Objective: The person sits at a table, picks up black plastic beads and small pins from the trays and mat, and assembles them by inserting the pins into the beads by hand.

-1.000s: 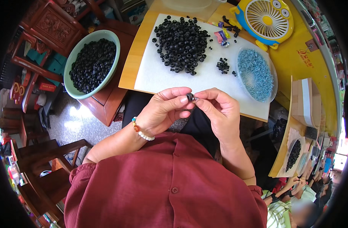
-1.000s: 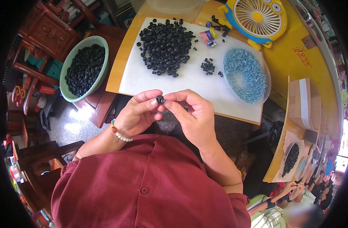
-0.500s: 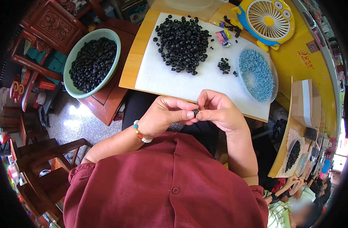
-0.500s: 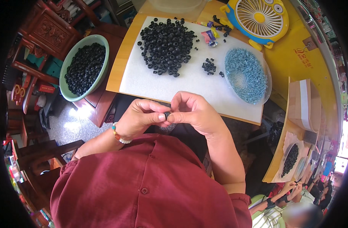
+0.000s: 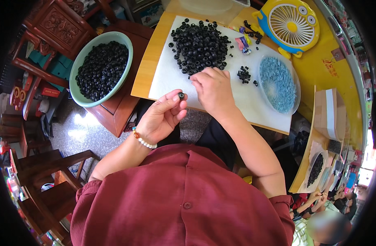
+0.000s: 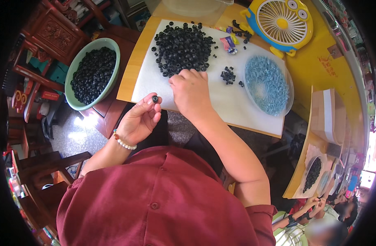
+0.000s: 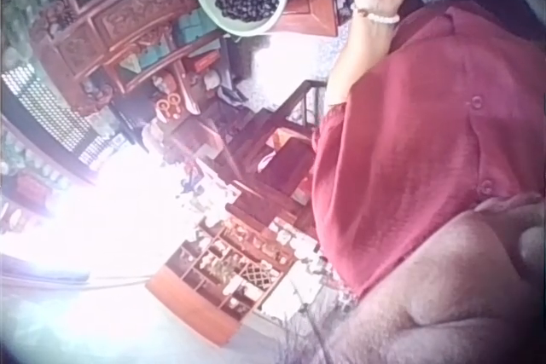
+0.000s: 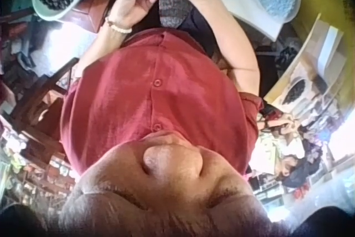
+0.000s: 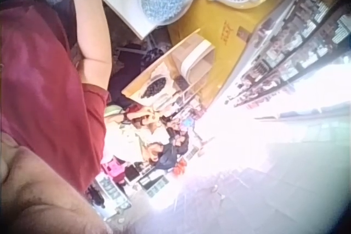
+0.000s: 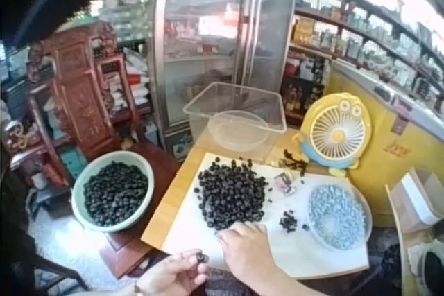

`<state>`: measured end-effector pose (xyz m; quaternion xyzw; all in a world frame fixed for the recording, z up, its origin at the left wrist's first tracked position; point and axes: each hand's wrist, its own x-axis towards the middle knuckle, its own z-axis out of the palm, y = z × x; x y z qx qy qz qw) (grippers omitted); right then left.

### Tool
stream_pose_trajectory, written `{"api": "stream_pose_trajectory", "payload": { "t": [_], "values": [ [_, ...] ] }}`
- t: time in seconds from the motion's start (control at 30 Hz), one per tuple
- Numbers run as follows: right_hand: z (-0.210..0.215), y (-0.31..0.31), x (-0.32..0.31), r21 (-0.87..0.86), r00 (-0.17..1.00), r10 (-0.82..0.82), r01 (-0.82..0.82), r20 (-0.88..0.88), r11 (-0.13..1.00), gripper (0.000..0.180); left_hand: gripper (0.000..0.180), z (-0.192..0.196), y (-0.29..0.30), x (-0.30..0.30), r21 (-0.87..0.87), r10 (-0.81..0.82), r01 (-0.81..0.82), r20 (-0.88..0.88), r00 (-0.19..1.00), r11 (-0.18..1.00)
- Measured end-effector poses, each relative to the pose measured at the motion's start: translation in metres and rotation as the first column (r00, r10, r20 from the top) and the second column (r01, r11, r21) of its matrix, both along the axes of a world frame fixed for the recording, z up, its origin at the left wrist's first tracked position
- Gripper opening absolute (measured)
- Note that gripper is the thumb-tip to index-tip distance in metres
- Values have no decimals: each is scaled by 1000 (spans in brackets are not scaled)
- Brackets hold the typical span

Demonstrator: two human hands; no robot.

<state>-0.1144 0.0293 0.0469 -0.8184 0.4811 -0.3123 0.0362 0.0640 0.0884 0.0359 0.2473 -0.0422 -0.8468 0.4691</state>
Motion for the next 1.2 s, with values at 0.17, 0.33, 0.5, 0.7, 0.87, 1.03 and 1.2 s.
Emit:
{"api": "stream_pose_trajectory", "payload": {
  "t": [0.17,0.33,0.5,0.7,0.87,1.03,1.2],
  "values": [
    [-1,-18,23,-4,942,-55,57,-332,998,5,21,-4,2,16,27,43,-44,30,999,999],
    [1,-25,31,-39,879,-109,103,-464,994,7,18,0,1,13,11,26,-26,18,999,1000],
    [24,-10,17,188,1000,-2,7,-28,982,5,18,3,1,8,25,29,-29,6,1000,999],
    [23,32,-33,627,605,-340,-356,720,693,15,23,9,1,-7,-21,-58,58,-16,998,998],
    [36,63,-52,591,288,-534,-566,795,574,17,29,18,3,-27,-50,-136,134,-27,990,990],
    [47,78,-54,428,54,-556,-700,830,571,17,26,27,8,-41,-89,-163,163,16,987,983],
    [54,86,-49,430,75,-529,-683,845,590,17,25,35,14,-45,-156,-136,144,65,989,977]
  ]
}}
